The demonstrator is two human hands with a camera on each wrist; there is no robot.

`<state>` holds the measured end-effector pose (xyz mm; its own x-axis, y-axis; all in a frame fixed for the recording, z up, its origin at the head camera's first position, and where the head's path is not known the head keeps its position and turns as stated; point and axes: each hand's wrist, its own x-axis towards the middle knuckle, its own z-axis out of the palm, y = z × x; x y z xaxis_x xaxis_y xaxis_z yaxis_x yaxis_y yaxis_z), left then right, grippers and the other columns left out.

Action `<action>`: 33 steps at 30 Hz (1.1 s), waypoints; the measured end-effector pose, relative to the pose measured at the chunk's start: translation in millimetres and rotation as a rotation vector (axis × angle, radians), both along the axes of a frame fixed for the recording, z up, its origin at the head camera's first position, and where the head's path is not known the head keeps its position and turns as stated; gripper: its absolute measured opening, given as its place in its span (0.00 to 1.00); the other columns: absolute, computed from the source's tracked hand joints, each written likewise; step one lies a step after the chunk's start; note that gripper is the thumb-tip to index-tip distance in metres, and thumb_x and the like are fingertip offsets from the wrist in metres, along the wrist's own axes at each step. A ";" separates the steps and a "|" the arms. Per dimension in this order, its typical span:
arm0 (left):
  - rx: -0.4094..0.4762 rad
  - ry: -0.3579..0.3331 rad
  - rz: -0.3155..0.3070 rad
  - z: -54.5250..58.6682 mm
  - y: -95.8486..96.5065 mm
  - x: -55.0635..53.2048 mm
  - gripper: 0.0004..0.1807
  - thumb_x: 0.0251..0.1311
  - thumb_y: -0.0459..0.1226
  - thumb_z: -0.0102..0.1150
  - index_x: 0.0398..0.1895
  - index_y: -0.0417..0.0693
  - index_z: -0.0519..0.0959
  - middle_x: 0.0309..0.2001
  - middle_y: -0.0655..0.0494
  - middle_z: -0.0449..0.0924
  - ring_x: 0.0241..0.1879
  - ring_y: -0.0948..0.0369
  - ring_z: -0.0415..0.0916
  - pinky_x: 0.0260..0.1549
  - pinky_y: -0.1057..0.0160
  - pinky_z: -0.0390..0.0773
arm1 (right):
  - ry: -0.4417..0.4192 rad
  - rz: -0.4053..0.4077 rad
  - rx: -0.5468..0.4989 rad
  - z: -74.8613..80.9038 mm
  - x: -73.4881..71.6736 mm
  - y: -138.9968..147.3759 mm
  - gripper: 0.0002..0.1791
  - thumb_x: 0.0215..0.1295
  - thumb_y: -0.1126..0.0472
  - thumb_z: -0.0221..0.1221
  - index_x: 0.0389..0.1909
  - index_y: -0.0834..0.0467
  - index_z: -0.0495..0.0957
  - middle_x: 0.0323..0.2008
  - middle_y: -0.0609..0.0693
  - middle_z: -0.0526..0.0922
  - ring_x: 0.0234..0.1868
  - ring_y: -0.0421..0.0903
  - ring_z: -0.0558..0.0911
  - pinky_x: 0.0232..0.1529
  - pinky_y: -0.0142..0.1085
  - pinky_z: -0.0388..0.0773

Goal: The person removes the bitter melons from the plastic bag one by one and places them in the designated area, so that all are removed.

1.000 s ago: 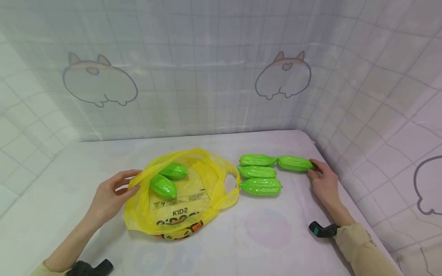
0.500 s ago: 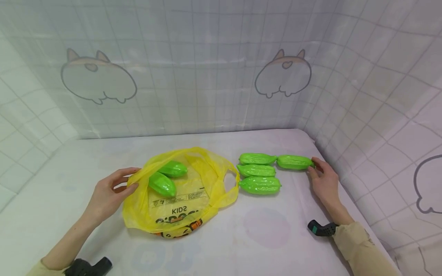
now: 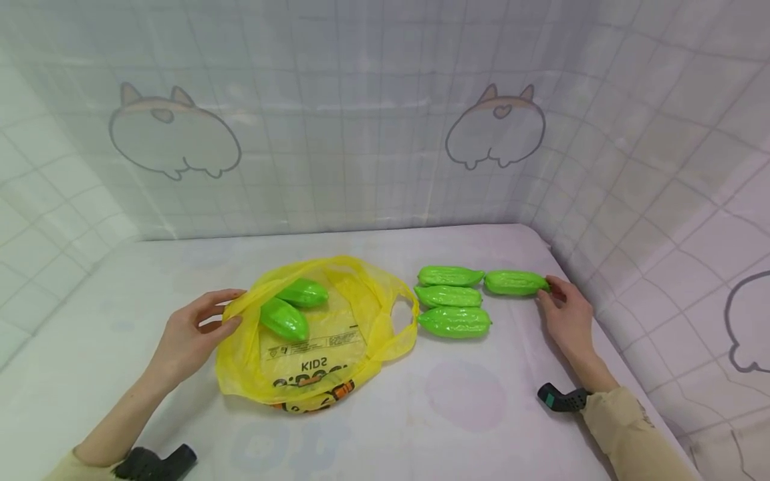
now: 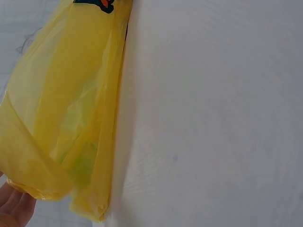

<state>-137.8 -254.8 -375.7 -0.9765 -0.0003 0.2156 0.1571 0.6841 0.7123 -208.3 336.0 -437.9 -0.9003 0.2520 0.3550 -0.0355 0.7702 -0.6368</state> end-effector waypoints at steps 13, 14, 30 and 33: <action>-0.002 -0.020 0.003 1.0 -0.7 -0.2 0.23 0.67 0.34 0.60 0.65 0.46 0.73 0.63 0.45 0.76 0.57 0.46 0.76 0.55 0.44 0.79 | -0.011 -0.032 -0.042 3.5 1.7 0.4 0.23 0.73 0.64 0.52 0.65 0.67 0.71 0.58 0.68 0.77 0.57 0.63 0.77 0.44 0.24 0.65; -0.004 -0.020 0.002 1.0 -0.7 -0.4 0.23 0.67 0.34 0.60 0.65 0.46 0.73 0.63 0.45 0.75 0.57 0.46 0.76 0.55 0.44 0.79 | -0.016 -0.044 -0.054 4.1 1.9 0.6 0.23 0.73 0.64 0.51 0.66 0.67 0.71 0.59 0.67 0.77 0.58 0.63 0.76 0.46 0.25 0.66; -0.005 -0.025 0.008 0.2 -2.4 -0.9 0.23 0.68 0.35 0.60 0.65 0.47 0.73 0.63 0.45 0.76 0.57 0.46 0.76 0.55 0.45 0.80 | 0.587 -0.075 -0.247 13.1 7.1 -21.2 0.24 0.56 0.80 0.49 0.50 0.64 0.84 0.46 0.57 0.85 0.48 0.29 0.76 0.39 0.21 0.65; -0.002 -0.021 0.005 0.3 -2.1 -1.6 0.23 0.67 0.34 0.60 0.65 0.47 0.73 0.63 0.45 0.76 0.57 0.46 0.76 0.55 0.45 0.80 | 0.643 0.016 -0.270 26.6 18.0 -45.6 0.22 0.55 0.81 0.48 0.49 0.70 0.82 0.45 0.63 0.84 0.47 0.34 0.78 0.31 0.23 0.60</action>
